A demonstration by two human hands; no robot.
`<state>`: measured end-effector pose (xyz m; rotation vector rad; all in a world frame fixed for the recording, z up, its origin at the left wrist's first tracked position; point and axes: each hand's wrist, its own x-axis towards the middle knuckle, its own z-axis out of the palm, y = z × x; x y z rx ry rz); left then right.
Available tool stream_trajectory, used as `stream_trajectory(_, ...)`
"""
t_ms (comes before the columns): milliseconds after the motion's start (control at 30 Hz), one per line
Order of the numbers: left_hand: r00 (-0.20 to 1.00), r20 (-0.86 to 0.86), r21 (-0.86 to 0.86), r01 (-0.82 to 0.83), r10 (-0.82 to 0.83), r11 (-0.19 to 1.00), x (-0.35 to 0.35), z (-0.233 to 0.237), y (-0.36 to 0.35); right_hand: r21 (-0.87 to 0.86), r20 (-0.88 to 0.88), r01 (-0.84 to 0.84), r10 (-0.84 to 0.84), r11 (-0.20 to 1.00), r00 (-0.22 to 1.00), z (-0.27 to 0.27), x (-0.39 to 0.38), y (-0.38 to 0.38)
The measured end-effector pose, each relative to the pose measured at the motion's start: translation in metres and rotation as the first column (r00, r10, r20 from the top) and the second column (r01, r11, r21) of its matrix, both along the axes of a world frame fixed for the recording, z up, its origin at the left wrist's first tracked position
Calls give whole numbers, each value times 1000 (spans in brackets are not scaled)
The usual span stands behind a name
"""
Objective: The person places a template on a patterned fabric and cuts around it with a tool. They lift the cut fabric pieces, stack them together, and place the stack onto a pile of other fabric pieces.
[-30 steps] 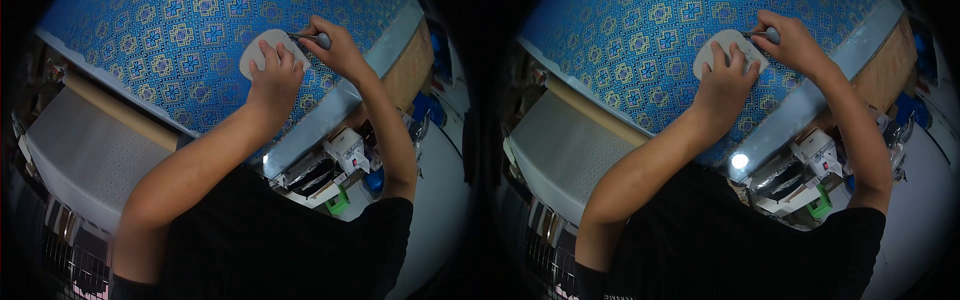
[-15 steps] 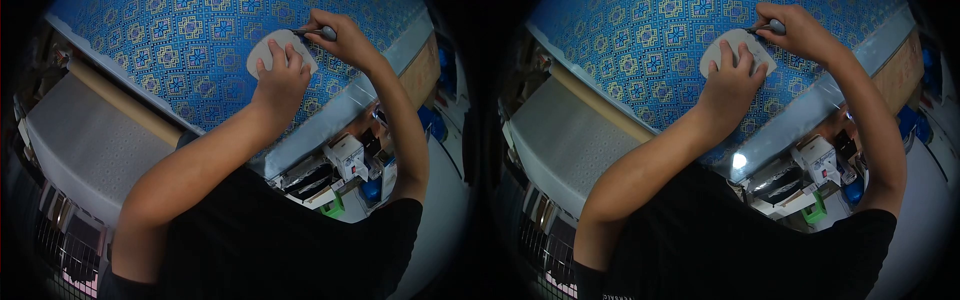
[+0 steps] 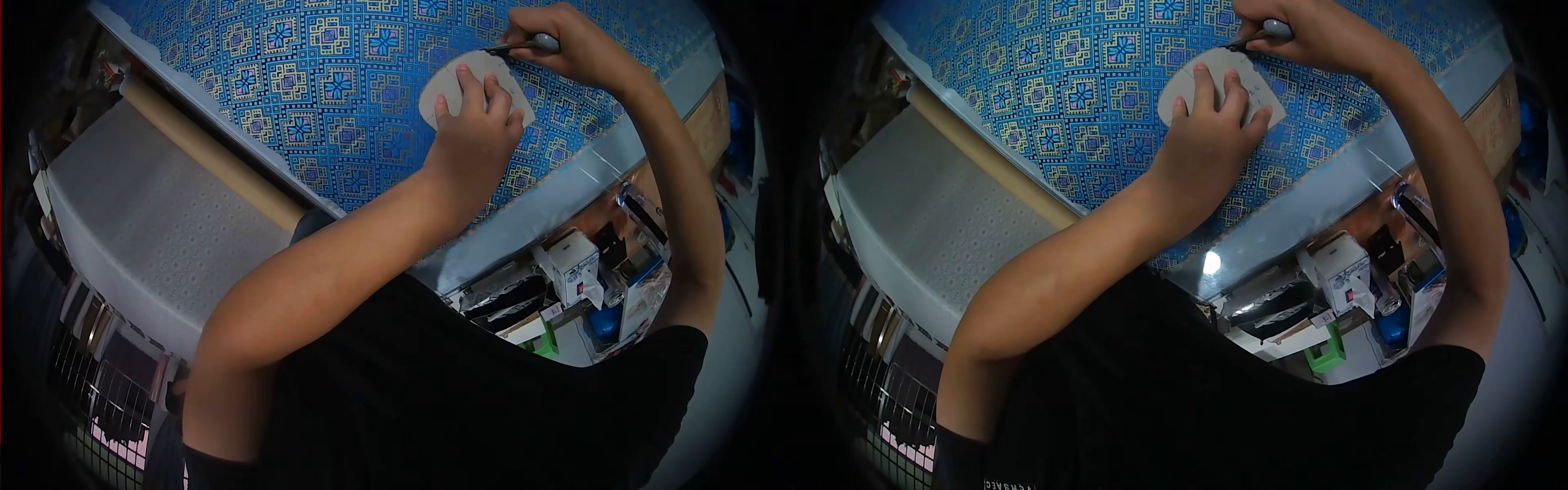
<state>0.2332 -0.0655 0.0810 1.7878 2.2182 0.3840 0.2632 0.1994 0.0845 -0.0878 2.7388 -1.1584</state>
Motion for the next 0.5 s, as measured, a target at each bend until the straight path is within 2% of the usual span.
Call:
stream_trajectory(100,1000,12,-21,-6,6,1000,-1,1,1,0,5,2,-2,1000,1000,-4,-8,1)
stream_trajectory(167,1000,10,-24,-1,2,1000,0,0,1,-1,9,2,-2,1000,1000,-17,3,35)
stream_trajectory(400,999,2,24,-46,46,999,2,-5,2,-9,25,14,-14,1000,1000,-23,-13,21)
stream_trajectory(500,998,-5,40,-57,58,998,3,-7,3,-15,33,23,-23,1000,999,-27,-18,44)
